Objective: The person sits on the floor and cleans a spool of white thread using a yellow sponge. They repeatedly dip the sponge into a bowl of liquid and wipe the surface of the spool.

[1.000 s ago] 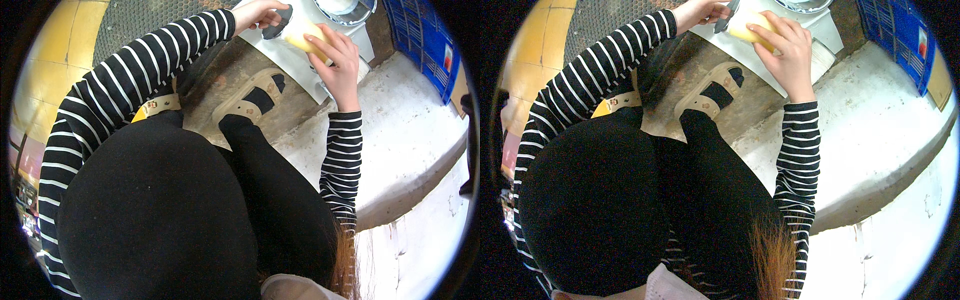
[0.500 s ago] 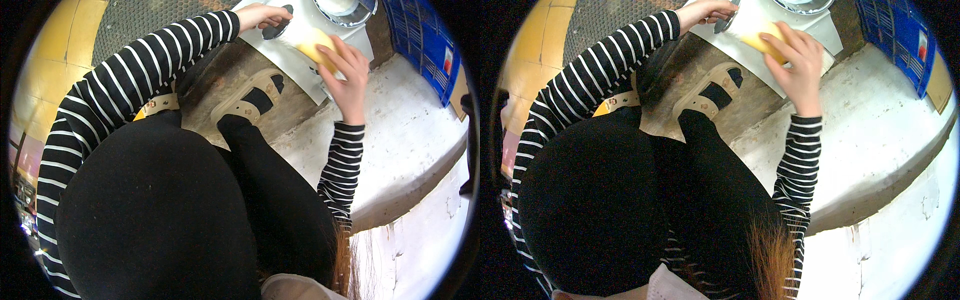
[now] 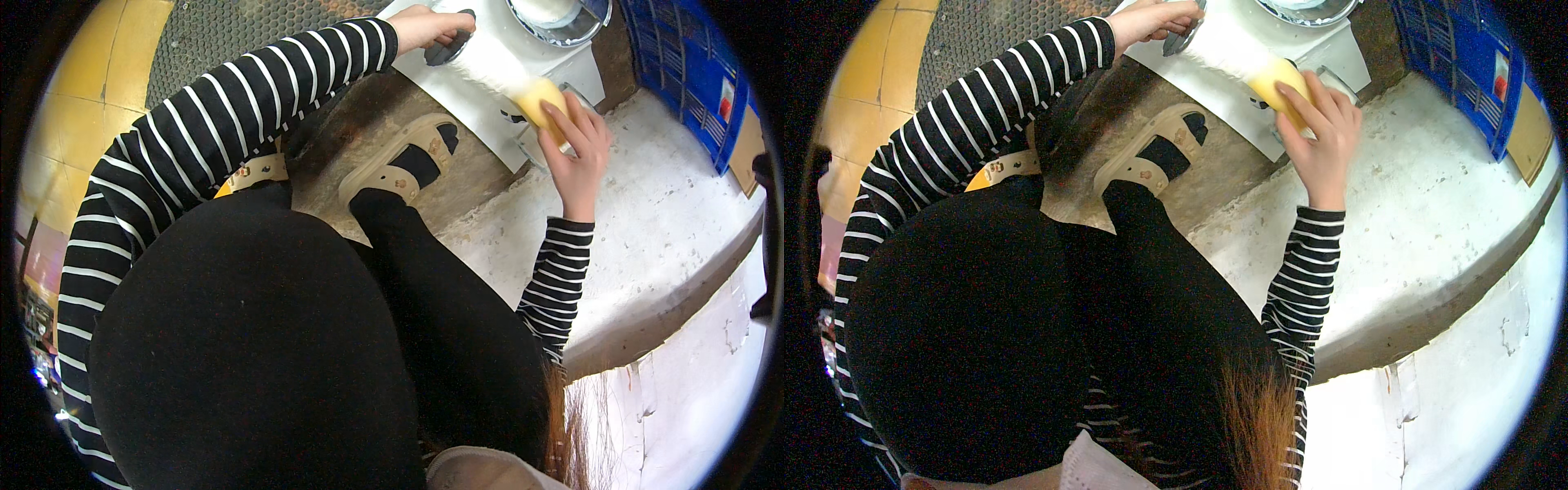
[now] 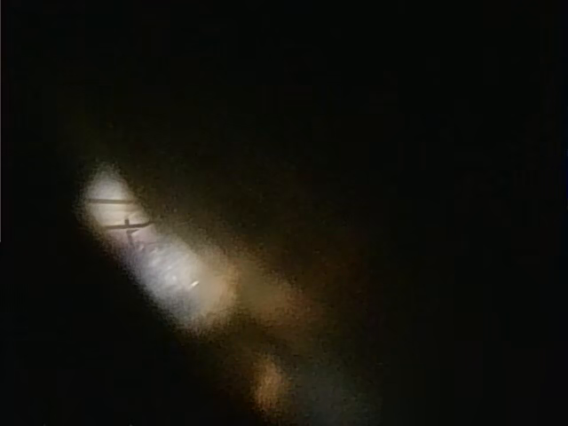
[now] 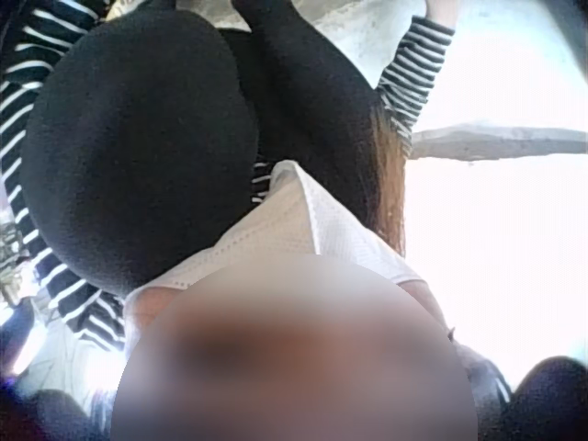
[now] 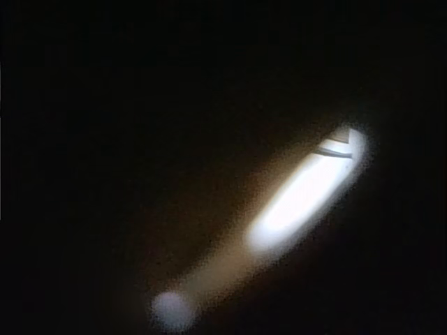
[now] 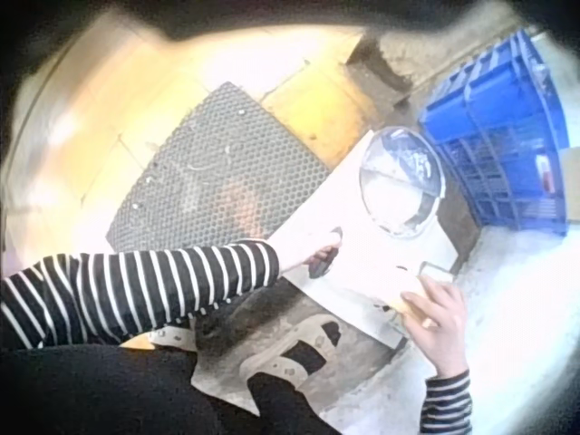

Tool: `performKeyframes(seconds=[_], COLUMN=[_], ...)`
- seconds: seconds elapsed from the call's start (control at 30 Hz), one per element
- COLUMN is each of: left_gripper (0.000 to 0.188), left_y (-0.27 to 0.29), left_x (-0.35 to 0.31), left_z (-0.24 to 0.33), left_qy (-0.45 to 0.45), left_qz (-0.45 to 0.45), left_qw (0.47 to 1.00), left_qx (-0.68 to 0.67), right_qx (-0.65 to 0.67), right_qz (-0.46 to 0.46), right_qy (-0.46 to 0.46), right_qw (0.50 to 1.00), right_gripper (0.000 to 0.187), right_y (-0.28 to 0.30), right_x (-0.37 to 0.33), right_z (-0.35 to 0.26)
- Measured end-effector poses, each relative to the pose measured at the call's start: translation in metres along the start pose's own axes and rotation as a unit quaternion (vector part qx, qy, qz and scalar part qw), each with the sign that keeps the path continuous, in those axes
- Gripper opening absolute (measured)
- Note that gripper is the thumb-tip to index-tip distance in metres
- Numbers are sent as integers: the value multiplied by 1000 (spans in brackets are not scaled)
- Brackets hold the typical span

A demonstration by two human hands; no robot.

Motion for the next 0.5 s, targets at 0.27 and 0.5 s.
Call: performKeyframes(seconds=[0.27, 0.5], left_gripper=[18, 22], left_y=[0, 0], left_x=[4, 4], left_z=[1, -2], left_qy=[-5, -36], left_qz=[40, 48], left_qw=[999, 998], left_qx=[4, 9], right_qx=[1, 78], right_qz=[17, -19], right_qy=[42, 98], right_qw=[999, 992], right_gripper=[38, 33], right_y=[-14, -8], right_x=[39, 33], right_z=[7, 10])
Point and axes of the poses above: each hand's wrist, its own x-axis towards the middle knuckle, its own y-axis out of the back of the hand, z = x × y, the point moved 3 cm from there along x, towards the middle knuckle, and after that the axes turned 5 degrees about x, right-handed, at the moved point
